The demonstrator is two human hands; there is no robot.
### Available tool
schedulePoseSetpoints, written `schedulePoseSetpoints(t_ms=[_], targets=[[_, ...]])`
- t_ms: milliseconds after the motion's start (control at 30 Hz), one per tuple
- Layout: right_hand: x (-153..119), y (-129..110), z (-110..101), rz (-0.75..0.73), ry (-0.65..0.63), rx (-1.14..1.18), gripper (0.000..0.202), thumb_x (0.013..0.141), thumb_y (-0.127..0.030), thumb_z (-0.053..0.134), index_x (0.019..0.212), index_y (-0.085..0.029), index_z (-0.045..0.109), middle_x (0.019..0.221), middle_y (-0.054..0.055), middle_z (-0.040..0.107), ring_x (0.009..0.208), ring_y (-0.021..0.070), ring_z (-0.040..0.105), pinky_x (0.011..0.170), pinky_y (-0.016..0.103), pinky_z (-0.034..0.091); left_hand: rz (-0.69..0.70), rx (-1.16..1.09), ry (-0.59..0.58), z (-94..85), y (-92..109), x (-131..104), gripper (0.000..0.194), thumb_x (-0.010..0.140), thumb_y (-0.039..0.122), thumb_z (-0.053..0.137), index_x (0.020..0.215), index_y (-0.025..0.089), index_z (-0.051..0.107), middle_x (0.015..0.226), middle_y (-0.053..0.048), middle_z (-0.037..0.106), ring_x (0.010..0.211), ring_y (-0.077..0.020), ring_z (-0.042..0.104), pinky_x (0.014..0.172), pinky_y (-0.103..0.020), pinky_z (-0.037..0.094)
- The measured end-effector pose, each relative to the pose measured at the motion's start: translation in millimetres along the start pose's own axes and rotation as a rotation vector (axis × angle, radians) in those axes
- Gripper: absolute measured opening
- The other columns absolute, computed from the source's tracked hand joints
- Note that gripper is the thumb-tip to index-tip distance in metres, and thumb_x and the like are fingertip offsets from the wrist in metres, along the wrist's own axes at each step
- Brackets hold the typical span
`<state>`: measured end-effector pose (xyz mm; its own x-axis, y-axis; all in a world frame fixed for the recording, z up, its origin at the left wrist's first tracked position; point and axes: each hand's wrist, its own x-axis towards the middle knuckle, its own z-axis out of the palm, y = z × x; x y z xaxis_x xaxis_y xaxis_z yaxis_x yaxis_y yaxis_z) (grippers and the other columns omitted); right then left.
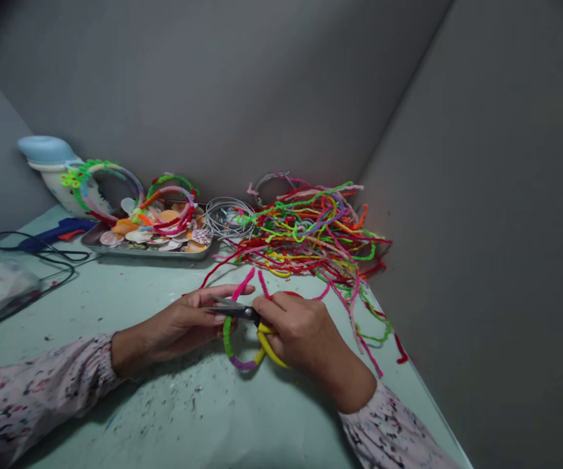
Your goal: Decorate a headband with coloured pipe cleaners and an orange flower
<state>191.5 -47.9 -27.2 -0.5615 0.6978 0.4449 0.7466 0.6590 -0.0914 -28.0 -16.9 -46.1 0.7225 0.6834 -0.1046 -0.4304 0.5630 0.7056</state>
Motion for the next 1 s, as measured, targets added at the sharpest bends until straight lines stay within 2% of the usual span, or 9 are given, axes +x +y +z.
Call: schedulePoseSetpoints(t_ms=[100,233,333,400,533,800,1000], targets=[[3,-1,1,0.162,0.063,0.255,0.022,0.081,-0.016,0.058,0.102,-0.020,0.063,0.073,0.000,0.060,0.060,0.0120,0.050,0.056,0.023,0.037,0.010,0.000,-0.032,2.6,1,-1,0.035,0.078,0.005,0.065,0.111,0.017,0.067,0.091,-0.005,0.068,0.080,-0.0125,0.061,0.077,-0.025,0.042],[8,-7,-1,0.460,0.095,0.599,0.025,0.079,-0.030,0.067,0.102,-0.020,0.061,0.069,-0.002,0.057,0.057,0.0109,0.049,0.053,0.022,0.041,0.014,0.037,-0.034,7.0,4,-1,0.043,0.079,0.007,0.065,0.121,0.018,0.061,0.093,-0.006,0.067,0.080,-0.0129,0.061,0.078,-0.025,0.042],[10,-14,-1,0.529,0.065,0.872,0.029,0.080,-0.033,0.066,0.105,-0.021,0.058,0.071,-0.002,0.057,0.060,0.0117,0.054,0.054,0.022,0.045,0.026,0.084,-0.029,9.8,5,0,0.048,0.079,0.010,0.066,0.126,0.019,0.058,0.101,-0.008,0.066,0.087,-0.0164,0.061,0.082,-0.029,0.042],[10,-19,1,0.535,0.070,0.975,0.032,0.080,-0.032,0.066,0.108,-0.021,0.056,0.074,-0.002,0.059,0.063,0.0124,0.056,0.056,0.023,0.048,0.027,0.137,-0.029,11.1,5,0,0.051,0.079,0.013,0.066,0.128,0.021,0.056,0.107,-0.010,0.065,0.094,-0.0200,0.061,0.084,-0.032,0.041],[10,-27,4,0.562,0.094,1.053,0.034,0.078,-0.027,0.068,0.109,-0.022,0.055,0.076,-0.002,0.060,0.064,0.0122,0.058,0.057,0.023,0.050,0.074,0.247,-0.024,11.7,0,0,0.055,0.079,0.016,0.068,0.131,0.022,0.054,0.112,-0.012,0.065,0.099,-0.0226,0.060,0.084,-0.034,0.041],[9,-33,6,0.575,0.112,1.045,0.031,0.080,-0.020,0.063,0.110,-0.023,0.055,0.077,-0.001,0.061,0.065,0.0121,0.059,0.061,0.024,0.051,0.113,0.377,0.023,7.2,-6,-3,0.053,0.081,0.018,0.068,0.131,0.027,0.055,0.091,-0.006,0.064,0.090,-0.0185,0.059,0.077,-0.031,0.041],[9,-34,7,0.557,0.108,1.052,0.033,0.079,-0.016,0.060,0.110,-0.022,0.053,0.078,-0.001,0.060,0.064,0.0116,0.058,0.059,0.024,0.050,0.117,0.439,0.025,5.5,-6,-2,0.054,0.081,0.021,0.068,0.133,0.027,0.053,0.093,-0.006,0.062,0.084,-0.0166,0.056,0.072,-0.029,0.039]])
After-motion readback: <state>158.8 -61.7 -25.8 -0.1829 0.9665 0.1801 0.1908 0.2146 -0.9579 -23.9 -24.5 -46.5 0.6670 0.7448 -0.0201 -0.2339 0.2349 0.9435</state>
